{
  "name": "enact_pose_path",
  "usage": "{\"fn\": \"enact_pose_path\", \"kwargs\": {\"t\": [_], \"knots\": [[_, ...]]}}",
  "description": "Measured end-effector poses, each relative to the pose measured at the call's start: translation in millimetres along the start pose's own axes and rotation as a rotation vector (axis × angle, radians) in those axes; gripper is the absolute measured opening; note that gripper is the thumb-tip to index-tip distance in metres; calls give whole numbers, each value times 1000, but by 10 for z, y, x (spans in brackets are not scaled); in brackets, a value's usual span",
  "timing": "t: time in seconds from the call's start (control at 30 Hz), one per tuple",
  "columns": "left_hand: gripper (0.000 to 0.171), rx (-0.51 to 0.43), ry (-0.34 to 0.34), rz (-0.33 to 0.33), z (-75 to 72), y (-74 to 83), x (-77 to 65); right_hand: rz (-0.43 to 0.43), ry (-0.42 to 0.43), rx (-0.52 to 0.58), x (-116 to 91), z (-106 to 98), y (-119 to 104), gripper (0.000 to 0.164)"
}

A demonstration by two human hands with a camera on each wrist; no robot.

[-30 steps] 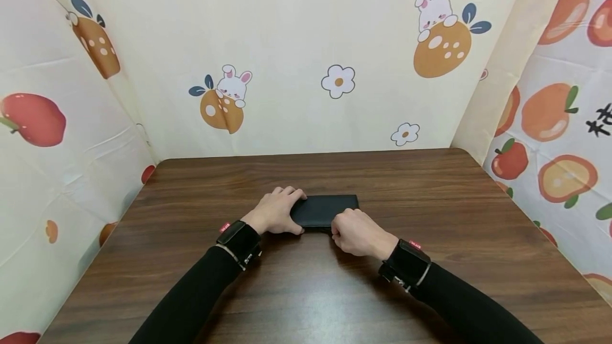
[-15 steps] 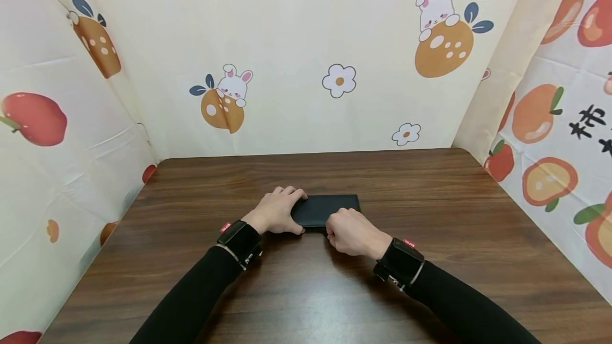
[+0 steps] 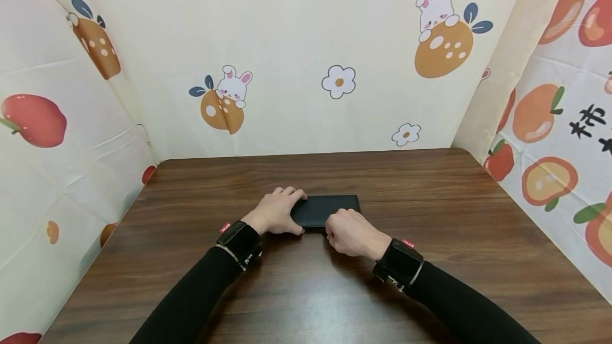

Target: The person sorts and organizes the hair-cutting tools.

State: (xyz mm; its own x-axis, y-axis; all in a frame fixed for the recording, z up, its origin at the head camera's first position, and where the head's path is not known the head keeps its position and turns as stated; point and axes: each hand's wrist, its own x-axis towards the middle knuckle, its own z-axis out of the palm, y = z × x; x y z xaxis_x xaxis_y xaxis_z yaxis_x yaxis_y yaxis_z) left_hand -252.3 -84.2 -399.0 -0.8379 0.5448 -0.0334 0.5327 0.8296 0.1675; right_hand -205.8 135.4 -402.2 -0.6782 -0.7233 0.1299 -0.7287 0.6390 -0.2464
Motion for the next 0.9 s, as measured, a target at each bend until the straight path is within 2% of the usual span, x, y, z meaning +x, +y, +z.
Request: {"fn": "enact_pose_path", "kwargs": {"t": [0.27,0.6,0.9], "knots": [[72,3,0,0,4,6,11,9,-22,2,58,6,-45,33],[72,1,-6,0,-18,9,2,-6,-40,-56,170,12,-119,27],[72,2,-5,-4,2,-8,-8,-14,-30,-68,192,40,-141,28]]}}
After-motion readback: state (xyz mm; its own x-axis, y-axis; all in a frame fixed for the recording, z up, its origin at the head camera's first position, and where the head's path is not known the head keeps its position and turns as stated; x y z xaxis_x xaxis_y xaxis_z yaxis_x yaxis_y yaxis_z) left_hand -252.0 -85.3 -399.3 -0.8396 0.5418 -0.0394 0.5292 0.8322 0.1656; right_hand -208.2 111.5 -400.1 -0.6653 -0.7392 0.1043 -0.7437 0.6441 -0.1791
